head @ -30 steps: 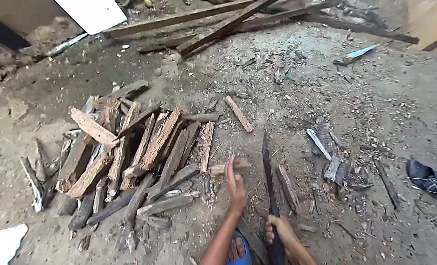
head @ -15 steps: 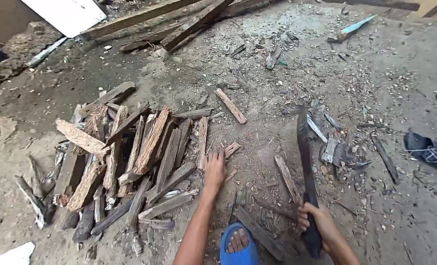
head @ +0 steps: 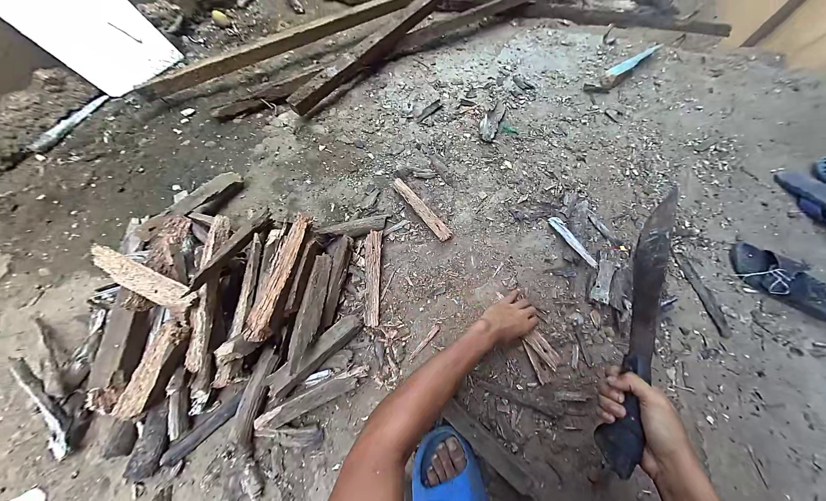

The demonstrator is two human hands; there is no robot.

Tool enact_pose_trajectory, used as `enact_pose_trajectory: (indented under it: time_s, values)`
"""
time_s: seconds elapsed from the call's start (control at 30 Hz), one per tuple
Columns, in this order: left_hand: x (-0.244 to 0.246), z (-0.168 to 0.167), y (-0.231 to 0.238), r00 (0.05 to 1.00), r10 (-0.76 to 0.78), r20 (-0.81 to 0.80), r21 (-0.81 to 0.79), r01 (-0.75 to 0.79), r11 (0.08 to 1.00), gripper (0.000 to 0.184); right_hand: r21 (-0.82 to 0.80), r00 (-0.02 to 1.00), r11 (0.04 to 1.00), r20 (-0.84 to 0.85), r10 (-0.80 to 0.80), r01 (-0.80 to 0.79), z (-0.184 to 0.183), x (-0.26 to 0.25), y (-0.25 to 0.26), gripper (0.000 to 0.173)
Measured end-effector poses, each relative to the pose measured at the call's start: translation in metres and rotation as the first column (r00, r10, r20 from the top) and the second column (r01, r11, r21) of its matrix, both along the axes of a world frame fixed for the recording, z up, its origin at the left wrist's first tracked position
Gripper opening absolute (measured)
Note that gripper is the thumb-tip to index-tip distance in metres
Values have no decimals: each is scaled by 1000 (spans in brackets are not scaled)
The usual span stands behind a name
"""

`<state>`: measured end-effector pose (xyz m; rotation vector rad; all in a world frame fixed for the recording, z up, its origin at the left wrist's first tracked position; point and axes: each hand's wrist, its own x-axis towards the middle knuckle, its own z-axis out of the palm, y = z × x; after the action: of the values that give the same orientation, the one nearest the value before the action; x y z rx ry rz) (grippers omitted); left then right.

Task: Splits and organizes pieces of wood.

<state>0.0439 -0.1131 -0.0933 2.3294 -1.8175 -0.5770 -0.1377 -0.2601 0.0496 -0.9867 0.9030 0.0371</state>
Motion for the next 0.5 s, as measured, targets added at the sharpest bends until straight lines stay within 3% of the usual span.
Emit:
enact_pose_trajectory:
  time_s: [0.1,0.2,0.27,0.37,0.4,0.47,0.5]
  values:
    - [-3,18,17,998,-5,56,15,4,1000,41,6,1000,1000,-9,9,-9,-5,-2,-1,14]
    - [-3,61,81,941,339,1,-147,-335,931,43,-3,999,1000,-43,24,-25,-2,2,1,17]
    - [0,84,145,801,598,15,-345,-557,755,45,1,998,999,-61,34,-34,-2,0,4,18]
    - [-6,126,229,523,848,79,-479,-727,493,82,7,996,998,-68,62,-61,-6,3,10,19]
    - [-20,134,242,488,872,43,-519,-734,437,74,12,995,998,-82,62,-61,-7,3,13,18]
    - [-63,128,237,496,862,-107,-548,-752,365,27,28,992,998,-109,58,-55,-9,6,19,17]
    - [-87,118,225,526,829,-189,-486,-783,387,26,38,990,997,-122,66,-61,-9,8,21,18]
